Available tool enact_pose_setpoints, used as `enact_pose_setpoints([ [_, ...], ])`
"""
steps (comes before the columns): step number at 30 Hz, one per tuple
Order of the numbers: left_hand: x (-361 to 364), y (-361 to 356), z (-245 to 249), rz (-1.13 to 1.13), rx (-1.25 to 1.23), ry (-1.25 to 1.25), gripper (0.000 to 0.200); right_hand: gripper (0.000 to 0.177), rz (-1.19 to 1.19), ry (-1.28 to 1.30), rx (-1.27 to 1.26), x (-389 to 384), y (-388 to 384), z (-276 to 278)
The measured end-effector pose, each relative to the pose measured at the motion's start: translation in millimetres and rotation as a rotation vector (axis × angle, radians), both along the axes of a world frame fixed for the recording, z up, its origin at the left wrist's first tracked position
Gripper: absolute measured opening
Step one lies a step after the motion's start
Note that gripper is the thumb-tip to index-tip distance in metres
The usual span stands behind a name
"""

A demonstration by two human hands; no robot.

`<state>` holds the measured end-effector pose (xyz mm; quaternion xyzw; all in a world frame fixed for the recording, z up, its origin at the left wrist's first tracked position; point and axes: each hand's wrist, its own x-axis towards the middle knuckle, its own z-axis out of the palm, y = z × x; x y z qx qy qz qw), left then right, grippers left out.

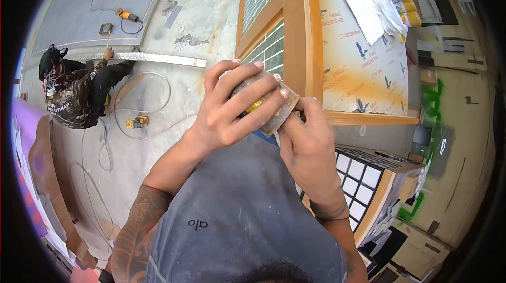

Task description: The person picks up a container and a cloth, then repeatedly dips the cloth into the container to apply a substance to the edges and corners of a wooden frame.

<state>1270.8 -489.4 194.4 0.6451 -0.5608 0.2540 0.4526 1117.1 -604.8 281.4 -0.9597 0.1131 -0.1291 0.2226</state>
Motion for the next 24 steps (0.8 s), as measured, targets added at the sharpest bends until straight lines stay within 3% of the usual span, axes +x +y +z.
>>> enact_pose_setpoints([
  [5,2.2,-3.3,-10.7,-0.008,-0.09,0.105,0.045,0.03,-0.021,-0.057,0.123,-1.8,-0.5,0.5],
  [9,-5.5,-6.5,-11.9,-0.054,-0.193,0.365,0.057,0.025,-0.058,-0.136,0.238,-7.6,-2.2,1.8],
  [15,-3.5,0.2,-18.9,-0.026,-0.06,0.224,0.06,0.021,-0.055,-0.207,0.161,-15.4,-0.2,-2.4],
  [24,-9.6,-3.1,-19.5,-0.021,-0.123,0.358,0.064,0.025,-0.089,-0.186,0.283,-17.6,-1.5,-11.9],
])
